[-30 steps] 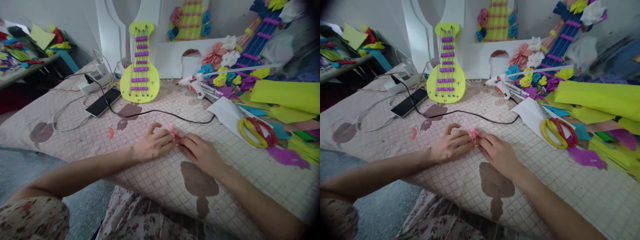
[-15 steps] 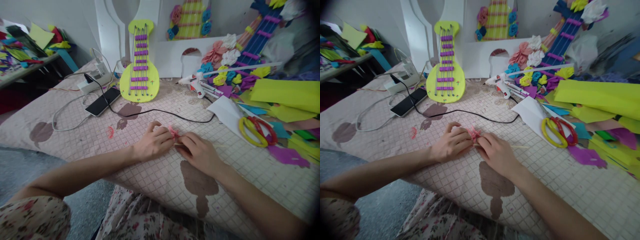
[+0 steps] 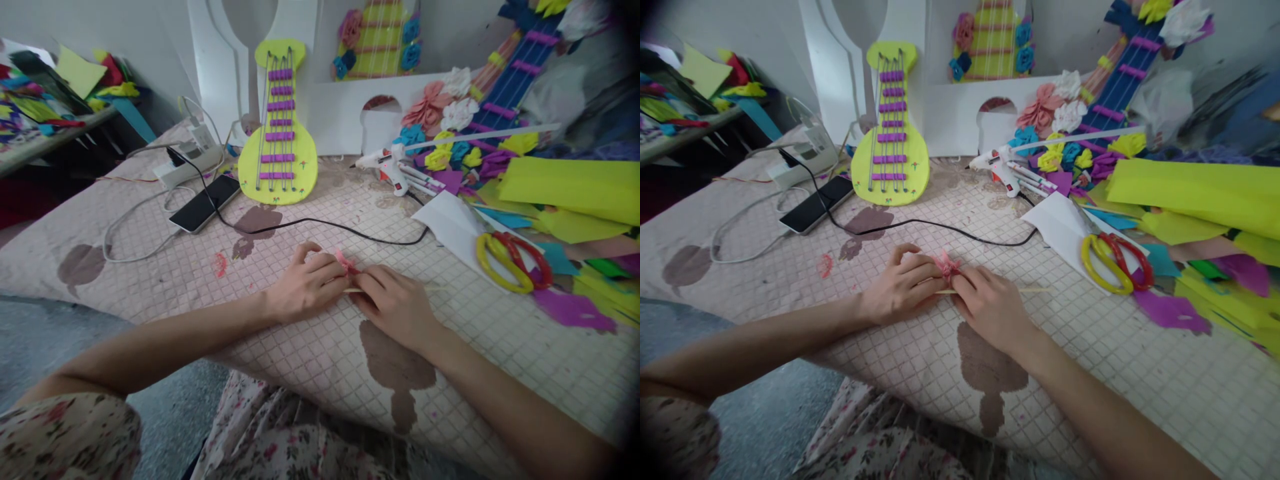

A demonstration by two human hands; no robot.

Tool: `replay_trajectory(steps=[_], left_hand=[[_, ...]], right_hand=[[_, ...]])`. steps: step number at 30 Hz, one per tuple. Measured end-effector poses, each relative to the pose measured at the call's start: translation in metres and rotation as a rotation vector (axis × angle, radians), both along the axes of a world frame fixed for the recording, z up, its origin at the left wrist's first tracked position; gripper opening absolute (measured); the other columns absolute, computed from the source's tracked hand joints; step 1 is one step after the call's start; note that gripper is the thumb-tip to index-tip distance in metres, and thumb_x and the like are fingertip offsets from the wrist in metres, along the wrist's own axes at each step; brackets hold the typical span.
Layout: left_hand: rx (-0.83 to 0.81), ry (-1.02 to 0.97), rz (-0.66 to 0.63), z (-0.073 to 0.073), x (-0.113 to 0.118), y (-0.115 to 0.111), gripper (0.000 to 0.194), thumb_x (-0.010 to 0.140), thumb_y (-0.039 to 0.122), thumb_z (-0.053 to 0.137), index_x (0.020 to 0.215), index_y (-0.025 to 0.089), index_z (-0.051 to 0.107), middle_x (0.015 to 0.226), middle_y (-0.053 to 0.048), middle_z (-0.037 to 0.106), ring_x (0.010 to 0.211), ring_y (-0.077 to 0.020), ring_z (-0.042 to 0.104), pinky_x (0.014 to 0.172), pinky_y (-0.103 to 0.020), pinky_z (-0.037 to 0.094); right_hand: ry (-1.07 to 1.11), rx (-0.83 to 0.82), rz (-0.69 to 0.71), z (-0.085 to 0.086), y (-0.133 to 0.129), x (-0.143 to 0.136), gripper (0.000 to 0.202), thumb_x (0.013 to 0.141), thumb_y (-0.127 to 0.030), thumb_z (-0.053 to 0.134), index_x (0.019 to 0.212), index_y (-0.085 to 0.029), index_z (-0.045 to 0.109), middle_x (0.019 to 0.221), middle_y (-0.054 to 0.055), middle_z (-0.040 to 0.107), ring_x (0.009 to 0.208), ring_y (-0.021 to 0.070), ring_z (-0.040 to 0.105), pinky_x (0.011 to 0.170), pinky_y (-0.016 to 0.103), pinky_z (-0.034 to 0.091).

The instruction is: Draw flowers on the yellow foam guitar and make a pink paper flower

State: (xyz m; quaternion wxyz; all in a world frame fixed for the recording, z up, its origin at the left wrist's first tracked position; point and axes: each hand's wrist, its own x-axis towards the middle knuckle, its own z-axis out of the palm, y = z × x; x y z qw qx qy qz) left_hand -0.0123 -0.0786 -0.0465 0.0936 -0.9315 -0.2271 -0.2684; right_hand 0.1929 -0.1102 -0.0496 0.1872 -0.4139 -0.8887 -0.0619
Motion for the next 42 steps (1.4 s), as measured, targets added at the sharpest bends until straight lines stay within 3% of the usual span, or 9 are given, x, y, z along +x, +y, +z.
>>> replay_trajectory(steps=[11, 20, 25, 31, 42], left_hand=[[-0.013, -0.057, -0.043, 0.002, -0.004, -0.001, 0.016, 0.092, 0.023, 0.05, 0.108, 0.023, 0.053, 0.099, 0.001, 0.067, 0.093, -0.0135, 0.056, 0.094, -0.038, 0.033], [-0.121, -0.069, -0.037, 0.004, -0.003, 0.0, 0.007, 0.092, 0.023, 0.05, 0.094, 0.022, 0.057, 0.091, 0.002, 0.067, 0.09, -0.013, 0.054, 0.091, -0.036, 0.034], [-0.157, -0.095, -0.03, 0.001, -0.003, 0.001, 0.011, 0.091, 0.023, 0.053, 0.101, 0.023, 0.057, 0.097, 0.001, 0.066, 0.09, -0.0135, 0.053, 0.088, -0.035, 0.035], [-0.163, -0.06, -0.045, 0.001, -0.003, 0.002, 0.008, 0.091, 0.021, 0.052, 0.096, 0.024, 0.058, 0.097, 0.002, 0.066, 0.091, -0.0133, 0.052, 0.089, -0.036, 0.033], [0.035, -0.008, -0.028, -0.003, -0.001, 0.001, 0.003, 0.091, 0.02, 0.053, 0.093, 0.021, 0.056, 0.094, 0.003, 0.067, 0.093, -0.0133, 0.056, 0.091, -0.038, 0.034]], right_hand=[[-0.002, 0.006, -0.008, -0.001, 0.001, 0.002, 0.017, 0.088, -0.025, 0.05, 0.101, -0.017, 0.059, 0.09, 0.006, 0.067, 0.079, 0.0185, 0.059, 0.064, 0.03, 0.044], [0.048, -0.071, 0.036, 0.004, 0.003, 0.006, 0.017, 0.089, -0.028, 0.049, 0.098, -0.017, 0.059, 0.093, 0.007, 0.066, 0.086, 0.0199, 0.06, 0.07, 0.032, 0.048], [0.052, -0.095, 0.062, 0.005, 0.005, 0.014, 0.019, 0.09, -0.021, 0.047, 0.103, -0.017, 0.06, 0.097, 0.006, 0.065, 0.086, 0.0184, 0.06, 0.07, 0.031, 0.049], [0.033, -0.086, 0.081, 0.005, 0.006, 0.016, 0.022, 0.09, -0.022, 0.047, 0.105, -0.019, 0.063, 0.098, 0.007, 0.065, 0.086, 0.0184, 0.061, 0.069, 0.031, 0.05], [0.01, -0.092, 0.073, 0.003, 0.006, 0.015, 0.023, 0.091, -0.023, 0.047, 0.107, -0.021, 0.062, 0.095, 0.005, 0.064, 0.085, 0.0179, 0.06, 0.066, 0.03, 0.048]])
